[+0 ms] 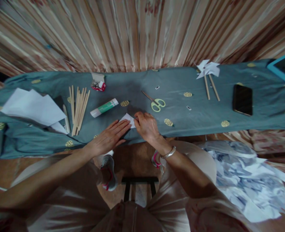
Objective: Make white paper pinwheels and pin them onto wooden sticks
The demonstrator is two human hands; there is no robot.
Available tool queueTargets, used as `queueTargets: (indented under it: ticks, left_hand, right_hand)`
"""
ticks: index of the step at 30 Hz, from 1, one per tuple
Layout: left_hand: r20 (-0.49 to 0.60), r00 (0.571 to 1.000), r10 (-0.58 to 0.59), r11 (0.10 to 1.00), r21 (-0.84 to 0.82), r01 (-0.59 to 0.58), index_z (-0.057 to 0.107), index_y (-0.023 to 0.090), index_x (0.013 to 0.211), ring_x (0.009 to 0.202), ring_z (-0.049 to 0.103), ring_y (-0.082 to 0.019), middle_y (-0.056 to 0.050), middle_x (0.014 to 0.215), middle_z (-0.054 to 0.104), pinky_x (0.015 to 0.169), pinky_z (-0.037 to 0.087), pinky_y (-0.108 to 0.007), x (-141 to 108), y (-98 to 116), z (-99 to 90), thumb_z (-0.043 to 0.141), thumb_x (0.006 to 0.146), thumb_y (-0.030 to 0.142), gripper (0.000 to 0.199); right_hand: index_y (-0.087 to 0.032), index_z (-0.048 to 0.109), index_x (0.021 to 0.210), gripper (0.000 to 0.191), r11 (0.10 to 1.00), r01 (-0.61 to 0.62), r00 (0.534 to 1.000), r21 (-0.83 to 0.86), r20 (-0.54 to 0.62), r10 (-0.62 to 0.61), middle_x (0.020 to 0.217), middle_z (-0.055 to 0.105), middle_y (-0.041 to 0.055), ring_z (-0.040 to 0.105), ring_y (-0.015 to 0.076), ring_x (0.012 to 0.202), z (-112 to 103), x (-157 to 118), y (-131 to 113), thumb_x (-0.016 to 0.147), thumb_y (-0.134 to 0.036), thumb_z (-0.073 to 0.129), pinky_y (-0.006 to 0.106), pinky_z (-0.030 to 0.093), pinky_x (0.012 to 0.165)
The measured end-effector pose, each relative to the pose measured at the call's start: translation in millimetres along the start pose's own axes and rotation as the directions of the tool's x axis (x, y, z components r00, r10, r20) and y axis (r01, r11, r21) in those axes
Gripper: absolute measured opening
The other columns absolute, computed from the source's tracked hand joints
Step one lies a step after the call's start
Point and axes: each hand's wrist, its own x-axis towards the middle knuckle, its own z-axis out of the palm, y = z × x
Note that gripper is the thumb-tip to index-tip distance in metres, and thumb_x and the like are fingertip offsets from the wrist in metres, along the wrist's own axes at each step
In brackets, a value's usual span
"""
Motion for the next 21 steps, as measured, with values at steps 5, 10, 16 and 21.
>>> queueTargets:
  ticks: [5, 10, 16, 21]
  left_hand:
    - [-0.004, 1.0, 0.0, 1.0, -0.01, 0.0, 0.032, 0.011, 0.15, 0.147, 0.031, -0.028, -0.02, 0.156, 0.037, 0.121, 0.028, -0.048, -1.0, -0.7, 1.9, 0.053, 0.096, 0.027, 0.061]
    - [-0.013, 1.0, -0.005, 1.0, -0.031, 0.004, 0.03, 0.013, 0.151, 0.148, 0.029, -0.027, -0.02, 0.156, 0.036, 0.12, 0.028, -0.049, -0.9, -1.2, 2.7, 0.053, 0.096, 0.028, 0.062]
    - [-0.004, 1.0, 0.004, 1.0, 0.01, -0.004, 0.034, 0.009, 0.149, 0.147, 0.032, -0.029, -0.021, 0.155, 0.038, 0.12, 0.029, -0.049, -0.5, -0.2, 1.7, 0.056, 0.095, 0.028, 0.062]
    - [0.005, 1.0, -0.001, 1.0, -0.007, 0.001, 0.033, 0.011, 0.15, 0.148, 0.03, -0.028, -0.02, 0.156, 0.037, 0.12, 0.028, -0.049, -0.9, 0.6, -0.5, 0.056, 0.095, 0.027, 0.062]
  right_hand:
    - [-0.019, 0.065, 0.099, 0.015, 0.999, 0.02, 1.0, 0.026, 0.011, -0.02, 0.088, 0.073, 0.0093, 0.067, 0.0241, 0.085, 0.6, 0.0, 2.4, 0.089, -0.023, 0.054, 0.036, 0.051, 0.082]
    - [-0.021, 0.065, 0.099, 0.014, 1.0, 0.026, 1.0, 0.015, -0.003, -0.026, 0.084, 0.073, 0.0065, 0.067, 0.0225, 0.083, 2.5, 1.2, 4.6, 0.089, -0.023, 0.055, 0.034, 0.051, 0.081]
    - [-0.02, 0.065, 0.101, 0.016, 0.998, 0.056, 0.998, -0.038, 0.002, -0.056, 0.085, 0.073, 0.008, 0.066, 0.0239, 0.085, 2.1, 0.3, 3.6, 0.09, -0.023, 0.054, 0.035, 0.05, 0.083]
    - [-0.02, 0.063, 0.108, 0.022, 0.997, 0.081, 0.996, -0.015, -0.043, -0.082, 0.093, 0.073, 0.0091, 0.065, 0.0268, 0.091, 0.6, -9.3, -0.4, 0.089, -0.03, 0.059, 0.04, 0.048, 0.087]
